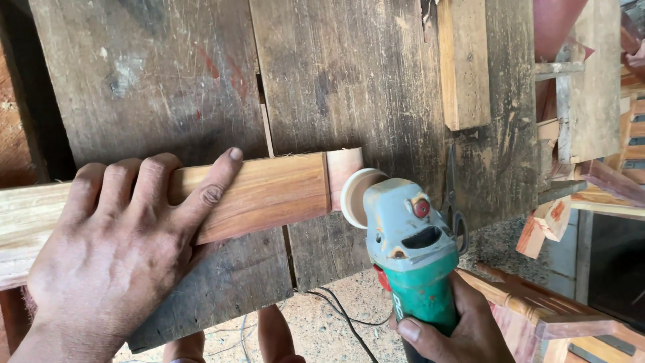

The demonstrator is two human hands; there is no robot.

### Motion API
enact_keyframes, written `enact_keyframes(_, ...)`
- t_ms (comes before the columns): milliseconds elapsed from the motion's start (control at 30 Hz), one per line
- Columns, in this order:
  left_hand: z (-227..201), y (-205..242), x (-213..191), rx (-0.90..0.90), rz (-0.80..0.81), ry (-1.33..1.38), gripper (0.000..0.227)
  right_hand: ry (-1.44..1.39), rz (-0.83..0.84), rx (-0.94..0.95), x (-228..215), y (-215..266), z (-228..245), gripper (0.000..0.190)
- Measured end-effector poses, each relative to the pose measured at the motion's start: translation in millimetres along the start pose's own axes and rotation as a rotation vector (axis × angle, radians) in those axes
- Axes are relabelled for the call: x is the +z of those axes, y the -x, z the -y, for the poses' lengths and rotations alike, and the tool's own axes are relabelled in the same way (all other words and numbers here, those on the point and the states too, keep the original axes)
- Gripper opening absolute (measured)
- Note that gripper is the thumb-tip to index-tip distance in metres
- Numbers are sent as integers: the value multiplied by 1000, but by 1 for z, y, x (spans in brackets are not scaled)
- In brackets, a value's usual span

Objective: Sanding and shaping wooden furniture components using a power grinder.

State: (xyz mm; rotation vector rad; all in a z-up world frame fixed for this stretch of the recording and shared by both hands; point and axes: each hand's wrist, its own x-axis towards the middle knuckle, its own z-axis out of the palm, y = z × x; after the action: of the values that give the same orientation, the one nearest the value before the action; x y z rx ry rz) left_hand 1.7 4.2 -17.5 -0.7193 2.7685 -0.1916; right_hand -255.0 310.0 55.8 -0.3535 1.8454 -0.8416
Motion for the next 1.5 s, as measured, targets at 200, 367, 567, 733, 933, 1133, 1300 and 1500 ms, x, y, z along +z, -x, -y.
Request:
enact_keyframes(200, -4, -2, 6, -29, 27, -46, 89, -88, -34, 9, -5, -10, 5, 67)
enact_keyframes(367, -2, -1, -2, -42, -33, 11, 87, -83, -105, 36, -17, -11, -5, 63)
enact_keyframes(567, 1, 1, -1, -20, -183, 73, 88, 201, -153, -53, -28, 1, -4, 72)
enact_keyframes(733, 2, 3, 6, -6, -192, 64, 81, 302, -177, -58, -4, 4, 13, 72)
enact_keyframes(933, 5, 3, 11, -2, -341, 142, 82, 302, -260, 68, 16, 13, 9, 78)
enact_keyframes(1133, 6, 2, 14, 25, -313, 93, 87, 264, -361, 175, 22, 17, 10, 85)
enact_keyframes(1300, 6, 2, 13, 45, -281, 54, 86, 423, -366, 149, 26, 20, 6, 84)
enact_keyframes(1500, 6, 3, 15, 53, -257, 71, 86, 429, -367, -94, 32, 13, 32, 80)
